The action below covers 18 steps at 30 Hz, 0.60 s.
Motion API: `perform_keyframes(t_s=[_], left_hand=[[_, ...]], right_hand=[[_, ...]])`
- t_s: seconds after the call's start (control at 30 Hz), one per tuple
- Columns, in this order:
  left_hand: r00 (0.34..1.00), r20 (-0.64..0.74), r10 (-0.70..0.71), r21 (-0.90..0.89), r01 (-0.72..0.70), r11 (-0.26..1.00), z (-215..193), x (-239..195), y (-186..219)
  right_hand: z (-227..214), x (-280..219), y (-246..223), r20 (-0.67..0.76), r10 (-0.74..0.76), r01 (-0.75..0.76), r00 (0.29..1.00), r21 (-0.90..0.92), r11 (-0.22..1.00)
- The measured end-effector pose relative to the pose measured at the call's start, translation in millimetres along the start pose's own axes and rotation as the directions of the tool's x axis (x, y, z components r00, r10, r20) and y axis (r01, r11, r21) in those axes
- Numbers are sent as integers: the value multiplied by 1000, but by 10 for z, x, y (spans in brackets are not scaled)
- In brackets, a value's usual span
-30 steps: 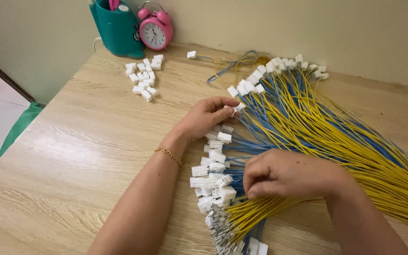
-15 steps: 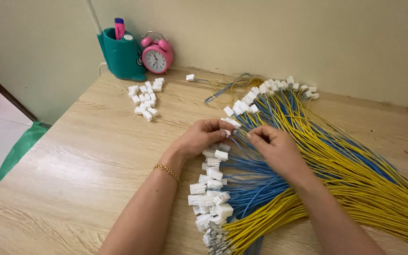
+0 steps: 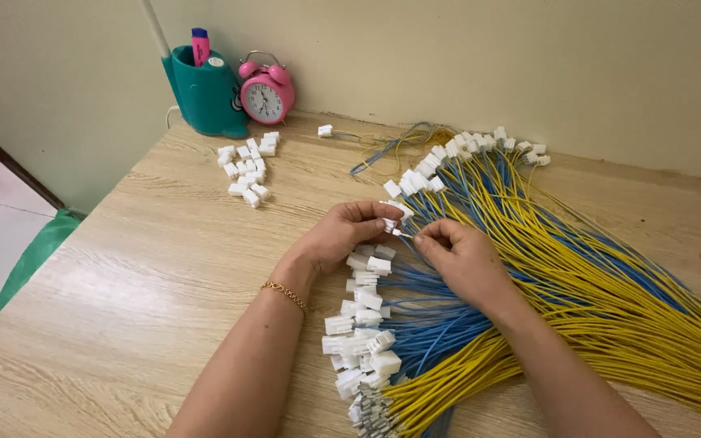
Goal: Assembling plastic connector housings onto the ends of pre-crimped wires at a workbench.
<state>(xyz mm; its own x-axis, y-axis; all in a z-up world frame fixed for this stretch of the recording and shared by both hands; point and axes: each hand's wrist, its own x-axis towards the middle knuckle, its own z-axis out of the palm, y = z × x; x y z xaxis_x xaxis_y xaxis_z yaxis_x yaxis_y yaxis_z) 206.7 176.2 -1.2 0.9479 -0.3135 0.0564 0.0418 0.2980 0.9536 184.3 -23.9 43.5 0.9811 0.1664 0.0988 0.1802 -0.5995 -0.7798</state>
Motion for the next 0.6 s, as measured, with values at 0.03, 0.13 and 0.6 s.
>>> perform_keyframes(t_s=[0.03,0.13,0.6], left_hand=[[1000,0,-1,-1,1,1000,-12,9,-22],[1000,0,5,0,-5,1000,-22,9,-50],[999,-46,-21,-41,19,999,17,-17,-17]], right_hand=[[1,-4,-3,1,0,0,1000,0,1000],[10,3,15,-7,13,-13,1000,-16,1000],[102,91,134,-19,40,-42,999,-120,992]])
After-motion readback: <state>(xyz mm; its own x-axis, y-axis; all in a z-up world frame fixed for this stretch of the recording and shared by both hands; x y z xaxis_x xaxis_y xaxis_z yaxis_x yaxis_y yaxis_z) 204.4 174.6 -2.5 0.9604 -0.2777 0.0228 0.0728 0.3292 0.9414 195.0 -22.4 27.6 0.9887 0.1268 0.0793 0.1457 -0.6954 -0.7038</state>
